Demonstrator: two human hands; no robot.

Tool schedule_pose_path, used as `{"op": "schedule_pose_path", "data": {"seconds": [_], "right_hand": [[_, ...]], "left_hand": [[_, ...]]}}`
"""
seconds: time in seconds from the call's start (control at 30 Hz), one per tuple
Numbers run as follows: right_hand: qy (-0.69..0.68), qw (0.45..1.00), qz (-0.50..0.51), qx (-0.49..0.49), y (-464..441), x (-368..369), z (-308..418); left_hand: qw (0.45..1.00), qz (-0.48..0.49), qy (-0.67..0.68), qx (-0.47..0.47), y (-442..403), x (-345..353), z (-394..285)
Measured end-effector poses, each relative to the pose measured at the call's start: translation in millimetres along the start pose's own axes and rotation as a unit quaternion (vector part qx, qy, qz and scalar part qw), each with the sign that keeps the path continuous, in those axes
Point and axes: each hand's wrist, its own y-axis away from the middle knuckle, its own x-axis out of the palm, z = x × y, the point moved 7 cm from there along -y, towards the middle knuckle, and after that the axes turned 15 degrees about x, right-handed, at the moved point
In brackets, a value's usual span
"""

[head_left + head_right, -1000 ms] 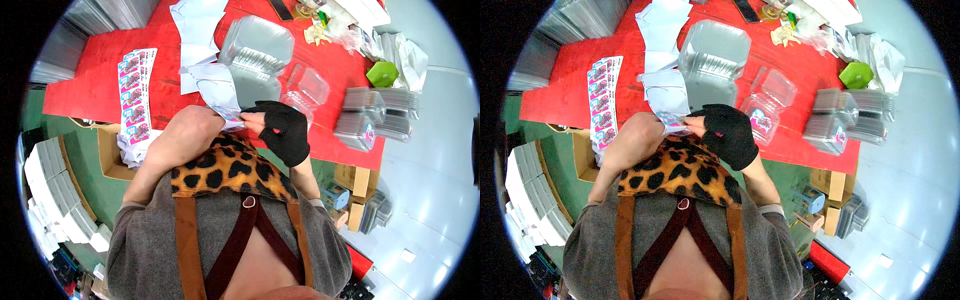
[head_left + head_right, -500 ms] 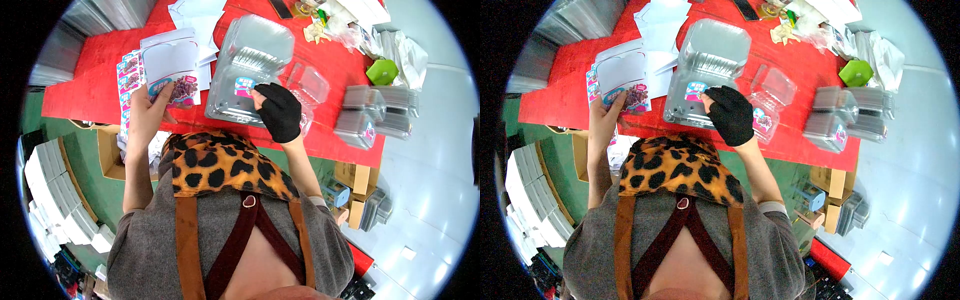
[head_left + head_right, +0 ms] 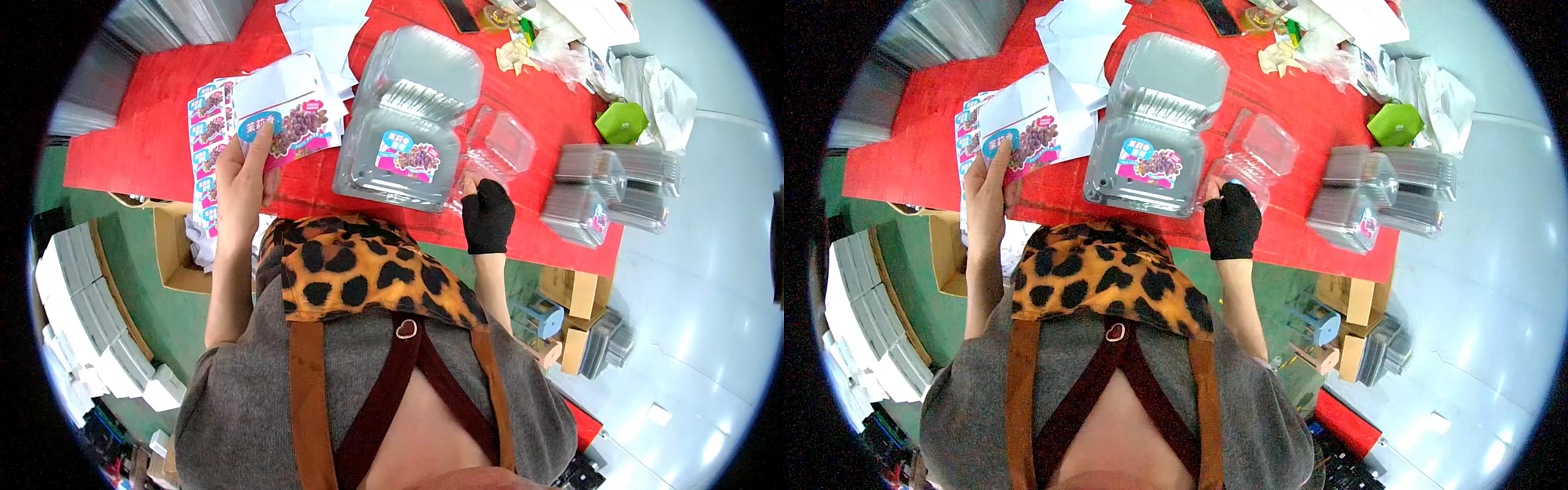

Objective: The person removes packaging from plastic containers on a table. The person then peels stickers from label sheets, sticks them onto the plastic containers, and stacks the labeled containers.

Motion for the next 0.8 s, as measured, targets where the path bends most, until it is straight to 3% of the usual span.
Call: {"op": "schedule_pose_path", "data": {"seconds": [0.17, 0.2, 0.3, 0.4, 0.5, 0.57, 0.6, 0.63, 0.67, 0.77, 0.8], "right_hand": [[-0.096, 0.993, 0.066, 0.035, 16, 21, -35], [-0.052, 0.995, 0.070, 0.045, 15, 24, -42], [-0.155, 0.973, 0.133, 0.106, 15, 24, -41], [-0.319, 0.885, 0.222, 0.256, 16, 30, -66], [-0.379, 0.832, 0.258, 0.311, 14, 30, -70], [-0.421, 0.812, 0.294, 0.277, 7, 33, -66], [-0.571, 0.664, 0.340, 0.342, 8, 42, -65], [-0.692, 0.483, 0.368, 0.390, 9, 50, -58], [-0.749, 0.371, 0.423, 0.350, 6, 57, -51], [-0.687, 0.520, 0.400, 0.312, 4, 56, -7], [-0.630, 0.612, 0.379, 0.293, -5, 69, -10]], "left_hand": [[0.998, 0.035, 0.042, -0.008, 1, 17, -6], [0.998, 0.035, 0.047, -0.012, 1, 18, -6], [0.997, 0.041, 0.063, -0.019, -3, 15, 2], [0.992, 0.069, 0.102, 0.022, -4, 13, 3], [0.990, 0.037, 0.132, -0.017, 1, 11, -2], [0.989, 0.027, 0.142, -0.024, -1, 11, 0], [0.988, 0.022, 0.147, -0.028, 0, 12, 2], [0.990, 0.025, 0.134, -0.020, 0, 12, 0], [0.992, 0.029, 0.122, -0.012, 0, 12, -2], [0.995, 0.061, 0.080, 0.018, -2, 8, -2], [0.995, 0.076, 0.066, 0.029, -2, 7, -2]]}}
